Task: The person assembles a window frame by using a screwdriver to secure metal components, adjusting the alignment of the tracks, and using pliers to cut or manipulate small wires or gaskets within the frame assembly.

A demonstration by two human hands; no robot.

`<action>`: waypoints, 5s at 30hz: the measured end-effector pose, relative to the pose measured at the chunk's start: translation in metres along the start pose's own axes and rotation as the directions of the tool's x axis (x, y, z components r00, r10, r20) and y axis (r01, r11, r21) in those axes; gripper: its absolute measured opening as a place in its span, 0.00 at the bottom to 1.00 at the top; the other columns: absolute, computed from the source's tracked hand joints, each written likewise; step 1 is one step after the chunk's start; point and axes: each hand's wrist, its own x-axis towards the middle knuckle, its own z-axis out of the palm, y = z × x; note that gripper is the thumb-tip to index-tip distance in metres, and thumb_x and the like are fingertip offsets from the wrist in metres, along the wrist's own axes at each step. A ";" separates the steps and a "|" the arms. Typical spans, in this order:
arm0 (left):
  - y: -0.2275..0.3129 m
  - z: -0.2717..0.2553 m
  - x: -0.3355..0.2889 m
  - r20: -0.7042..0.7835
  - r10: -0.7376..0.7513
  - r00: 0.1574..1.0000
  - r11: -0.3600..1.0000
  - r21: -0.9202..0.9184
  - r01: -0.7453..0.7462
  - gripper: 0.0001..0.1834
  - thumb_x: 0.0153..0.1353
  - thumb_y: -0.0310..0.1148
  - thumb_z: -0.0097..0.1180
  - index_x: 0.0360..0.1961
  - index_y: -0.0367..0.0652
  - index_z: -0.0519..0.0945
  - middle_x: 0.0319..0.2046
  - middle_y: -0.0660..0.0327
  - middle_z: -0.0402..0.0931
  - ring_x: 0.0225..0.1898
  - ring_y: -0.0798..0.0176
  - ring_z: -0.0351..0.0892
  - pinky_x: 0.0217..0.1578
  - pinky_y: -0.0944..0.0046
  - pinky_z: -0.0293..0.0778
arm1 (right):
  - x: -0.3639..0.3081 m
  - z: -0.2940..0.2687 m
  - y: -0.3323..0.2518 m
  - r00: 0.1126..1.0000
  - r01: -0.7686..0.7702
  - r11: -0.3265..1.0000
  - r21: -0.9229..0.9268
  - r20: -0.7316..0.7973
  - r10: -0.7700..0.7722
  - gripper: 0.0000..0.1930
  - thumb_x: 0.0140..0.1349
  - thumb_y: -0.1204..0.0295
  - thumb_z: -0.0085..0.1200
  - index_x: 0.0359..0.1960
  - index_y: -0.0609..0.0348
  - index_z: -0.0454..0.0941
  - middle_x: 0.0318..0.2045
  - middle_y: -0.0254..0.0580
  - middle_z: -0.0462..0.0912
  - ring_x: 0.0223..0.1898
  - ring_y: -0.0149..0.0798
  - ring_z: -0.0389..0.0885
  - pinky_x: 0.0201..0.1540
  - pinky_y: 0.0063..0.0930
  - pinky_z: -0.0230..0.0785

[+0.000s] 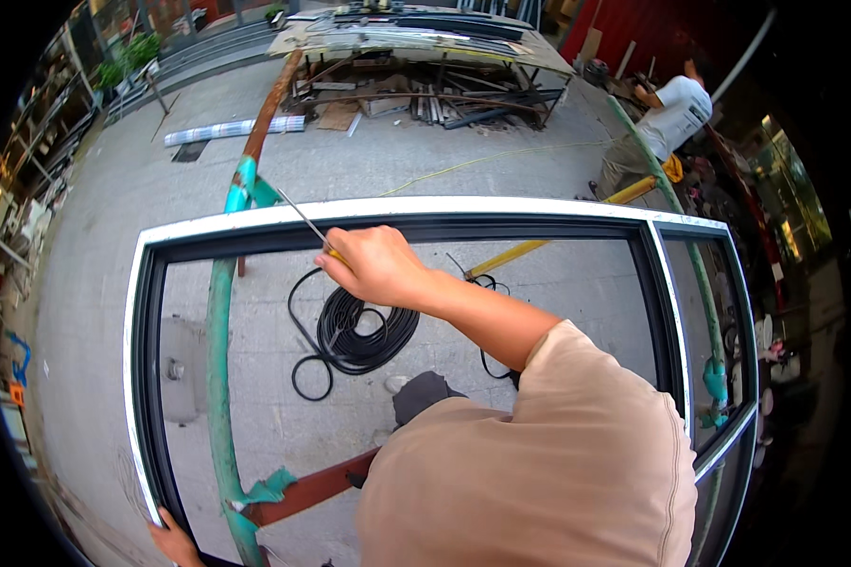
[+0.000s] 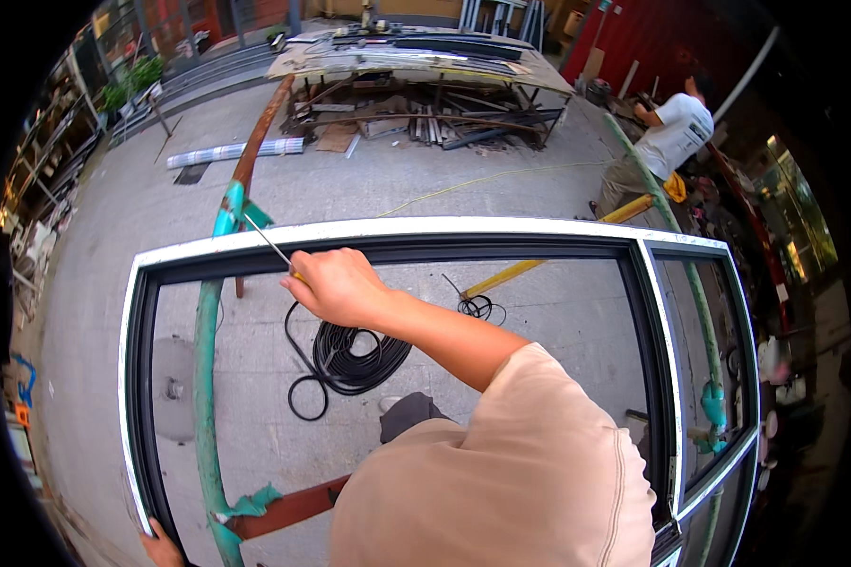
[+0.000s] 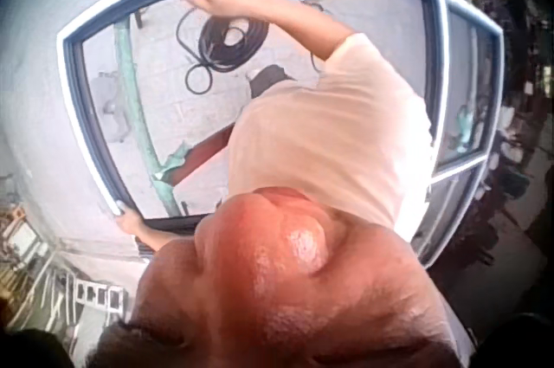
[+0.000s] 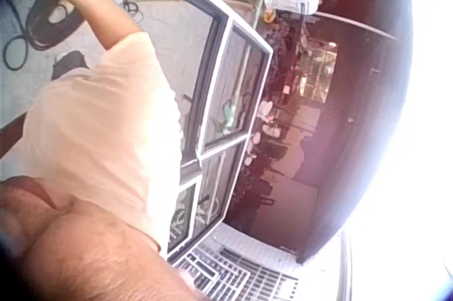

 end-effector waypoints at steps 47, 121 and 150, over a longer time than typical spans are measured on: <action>-0.053 0.011 0.017 0.180 -0.181 0.967 0.980 0.115 0.163 0.55 0.76 0.71 0.49 0.78 0.26 0.65 0.74 0.30 0.69 0.75 0.29 0.68 0.78 0.41 0.63 | 0.080 0.012 0.104 0.889 -0.452 0.850 0.269 0.209 0.407 0.26 0.81 0.47 0.50 0.44 0.61 0.85 0.42 0.59 0.90 0.49 0.66 0.88 0.53 0.61 0.76; 0.024 -0.024 -0.025 -0.089 -0.076 0.993 0.993 0.088 0.084 0.35 0.69 0.56 0.68 0.50 0.27 0.84 0.42 0.32 0.86 0.48 0.25 0.85 0.57 0.33 0.78 | 0.217 0.119 0.054 0.976 0.205 0.956 0.208 -0.109 -0.186 0.17 0.77 0.58 0.60 0.36 0.60 0.80 0.31 0.54 0.84 0.41 0.61 0.84 0.46 0.56 0.76; 0.017 -0.001 -0.027 -0.110 -0.171 0.979 0.985 -0.036 0.168 0.39 0.77 0.55 0.62 0.71 0.31 0.73 0.64 0.33 0.78 0.65 0.29 0.77 0.67 0.39 0.73 | 0.223 0.141 0.079 0.990 -0.044 0.947 0.318 0.144 -0.002 0.19 0.82 0.55 0.54 0.43 0.60 0.85 0.34 0.55 0.91 0.35 0.58 0.91 0.41 0.53 0.80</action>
